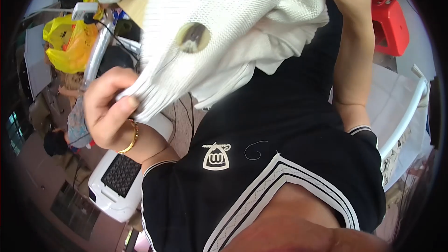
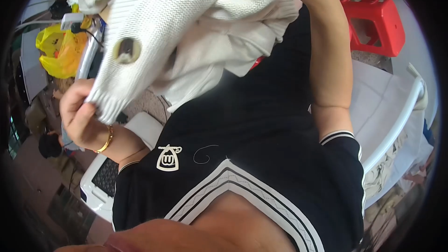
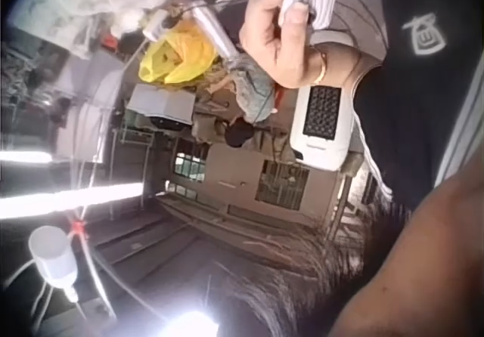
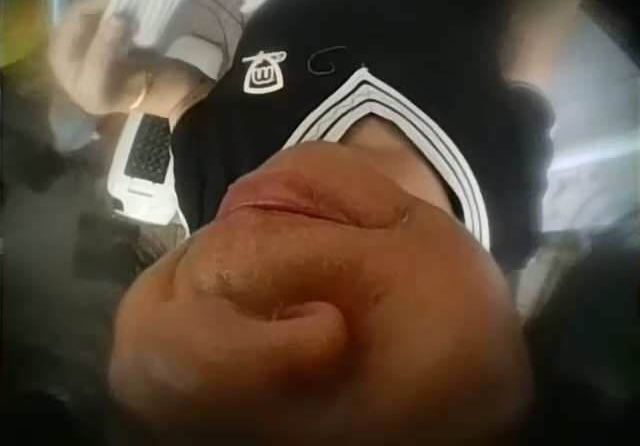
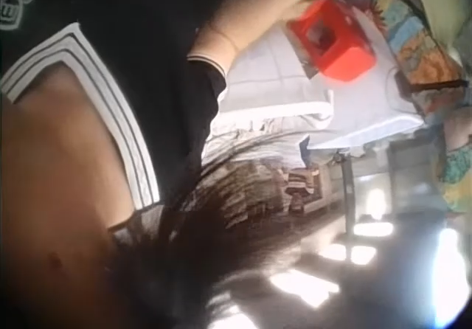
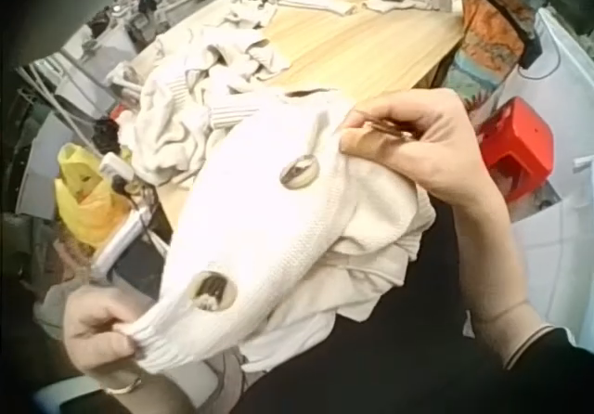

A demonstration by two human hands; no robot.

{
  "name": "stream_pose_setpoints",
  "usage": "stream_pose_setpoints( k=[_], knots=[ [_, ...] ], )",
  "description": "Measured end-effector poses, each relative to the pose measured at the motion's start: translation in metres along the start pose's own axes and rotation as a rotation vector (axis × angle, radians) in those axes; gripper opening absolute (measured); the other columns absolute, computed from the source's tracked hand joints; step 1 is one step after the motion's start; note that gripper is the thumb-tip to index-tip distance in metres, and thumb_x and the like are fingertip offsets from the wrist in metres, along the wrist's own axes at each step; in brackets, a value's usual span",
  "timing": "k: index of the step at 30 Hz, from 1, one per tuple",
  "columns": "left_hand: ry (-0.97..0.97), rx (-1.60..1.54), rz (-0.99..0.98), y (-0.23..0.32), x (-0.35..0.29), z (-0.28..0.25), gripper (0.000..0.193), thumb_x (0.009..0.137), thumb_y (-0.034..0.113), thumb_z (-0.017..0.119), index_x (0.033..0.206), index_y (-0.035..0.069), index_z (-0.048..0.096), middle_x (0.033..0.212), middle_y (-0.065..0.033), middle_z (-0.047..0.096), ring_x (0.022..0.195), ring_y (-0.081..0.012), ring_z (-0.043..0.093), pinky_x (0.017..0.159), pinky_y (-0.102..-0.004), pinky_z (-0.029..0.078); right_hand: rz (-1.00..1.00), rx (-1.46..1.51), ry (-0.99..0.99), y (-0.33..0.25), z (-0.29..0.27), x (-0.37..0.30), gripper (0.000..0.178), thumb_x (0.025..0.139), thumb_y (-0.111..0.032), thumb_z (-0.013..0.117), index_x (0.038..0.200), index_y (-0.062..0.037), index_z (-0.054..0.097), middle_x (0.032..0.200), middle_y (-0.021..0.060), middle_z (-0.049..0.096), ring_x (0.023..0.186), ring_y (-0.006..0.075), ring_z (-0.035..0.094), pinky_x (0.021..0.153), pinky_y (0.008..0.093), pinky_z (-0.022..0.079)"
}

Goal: Trimming loose threads from a knitted sweater near the buttons using a pair of nippers.

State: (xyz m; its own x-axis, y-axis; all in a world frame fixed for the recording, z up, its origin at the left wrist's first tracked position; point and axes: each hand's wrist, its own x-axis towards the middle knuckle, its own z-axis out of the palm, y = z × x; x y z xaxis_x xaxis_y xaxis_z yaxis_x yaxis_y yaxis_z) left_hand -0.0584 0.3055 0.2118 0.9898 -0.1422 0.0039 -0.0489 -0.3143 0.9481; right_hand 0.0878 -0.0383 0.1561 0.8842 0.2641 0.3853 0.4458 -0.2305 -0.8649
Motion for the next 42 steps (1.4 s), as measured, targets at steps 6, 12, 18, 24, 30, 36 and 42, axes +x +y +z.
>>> stream_pose_setpoints(
  k=[6, 12, 18, 24, 30, 36, 42],
  knots=[
    [0.321, 0.704, -0.034, -0.031, 0.009, 0.015, 0.023, 0.084, 0.009, 0.077, 0.104, -0.001, 0.071, 0.095, -0.0087, 0.069, 0.078, -0.0163, 0.061, 0.072, -0.027, 0.048, -0.224, -0.367, -0.11, -0.003, 0.039, 0.015, 0.021, 0.079, -0.003, 0.068, 0.099, -0.0009, 0.074, 0.084, 0.0135, 0.072, 0.074, 0.021, 0.069, 0.067, 0.0303, 0.052],
    [0.241, 0.597, 0.377, -0.034, 0.027, 0.062, 0.028, 0.073, 0.003, 0.085, 0.1, 0.004, 0.075, 0.095, -0.0053, 0.069, 0.076, -0.0127, 0.059, 0.065, -0.0246, 0.049, -0.476, -0.629, 0.063, -0.018, 0.039, 0.001, 0.033, 0.071, -0.001, 0.069, 0.104, -0.0043, 0.072, 0.082, 0.0118, 0.069, 0.069, 0.0228, 0.067, 0.061, 0.0292, 0.051],
    [0.451, 0.577, 0.37, -0.049, 0.028, 0.078, 0.032, 0.074, 0.006, 0.086, 0.103, 0.005, 0.073, 0.093, -0.0047, 0.066, 0.078, -0.0124, 0.059, 0.066, -0.0246, 0.049, -0.687, -0.522, -0.036, -0.025, 0.069, -0.012, 0.034, 0.071, -0.007, 0.074, 0.104, -0.0088, 0.073, 0.067, 0.0042, 0.056, 0.056, 0.0202, 0.06, 0.048, 0.0303, 0.046],
    [0.52, 0.465, 0.345, -0.06, 0.024, 0.08, 0.03, 0.075, 0.006, 0.086, 0.1, 0.004, 0.07, 0.093, -0.005, 0.064, 0.078, -0.0132, 0.06, 0.065, -0.0252, 0.047, -0.796, -0.376, -0.067, -0.014, 0.097, -0.014, 0.035, 0.073, -0.011, 0.075, 0.108, -0.014, 0.073, 0.074, 0.0014, 0.057, 0.062, 0.0204, 0.062, 0.05, 0.0318, 0.045],
    [0.532, 0.37, 0.279, -0.058, 0.026, 0.086, 0.025, 0.077, 0.003, 0.085, 0.099, 0.001, 0.073, 0.093, -0.0056, 0.065, 0.078, -0.0113, 0.061, 0.072, -0.0227, 0.052, -0.504, 0.123, -0.242, 0.002, 0.104, -0.013, 0.038, 0.075, 0.006, 0.066, 0.111, -0.0027, 0.073, 0.089, 0.0134, 0.073, 0.077, 0.0223, 0.071, 0.07, 0.0293, 0.054],
    [0.546, 0.294, 0.235, -0.057, 0.029, 0.089, 0.024, 0.078, 0.003, 0.084, 0.1, 0.002, 0.073, 0.093, -0.0039, 0.065, 0.077, -0.0095, 0.059, 0.068, -0.022, 0.05, 0.056, 0.356, -0.405, -0.017, 0.096, -0.009, 0.033, 0.082, 0.004, 0.066, 0.115, 0.0023, 0.072, 0.098, 0.0136, 0.076, 0.086, 0.0115, 0.069, 0.078, 0.025, 0.054],
    [0.532, 0.335, 0.298, -0.054, 0.037, 0.089, 0.018, 0.081, 0.003, 0.081, 0.097, 0.001, 0.074, 0.087, -0.0035, 0.065, 0.072, -0.0075, 0.057, 0.062, -0.0209, 0.046, 0.125, 0.382, -0.434, -0.02, 0.093, -0.006, 0.027, 0.089, -0.002, 0.069, 0.115, 0.0017, 0.072, 0.098, 0.013, 0.077, 0.086, 0.0099, 0.068, 0.078, 0.0242, 0.054]
  ],
)
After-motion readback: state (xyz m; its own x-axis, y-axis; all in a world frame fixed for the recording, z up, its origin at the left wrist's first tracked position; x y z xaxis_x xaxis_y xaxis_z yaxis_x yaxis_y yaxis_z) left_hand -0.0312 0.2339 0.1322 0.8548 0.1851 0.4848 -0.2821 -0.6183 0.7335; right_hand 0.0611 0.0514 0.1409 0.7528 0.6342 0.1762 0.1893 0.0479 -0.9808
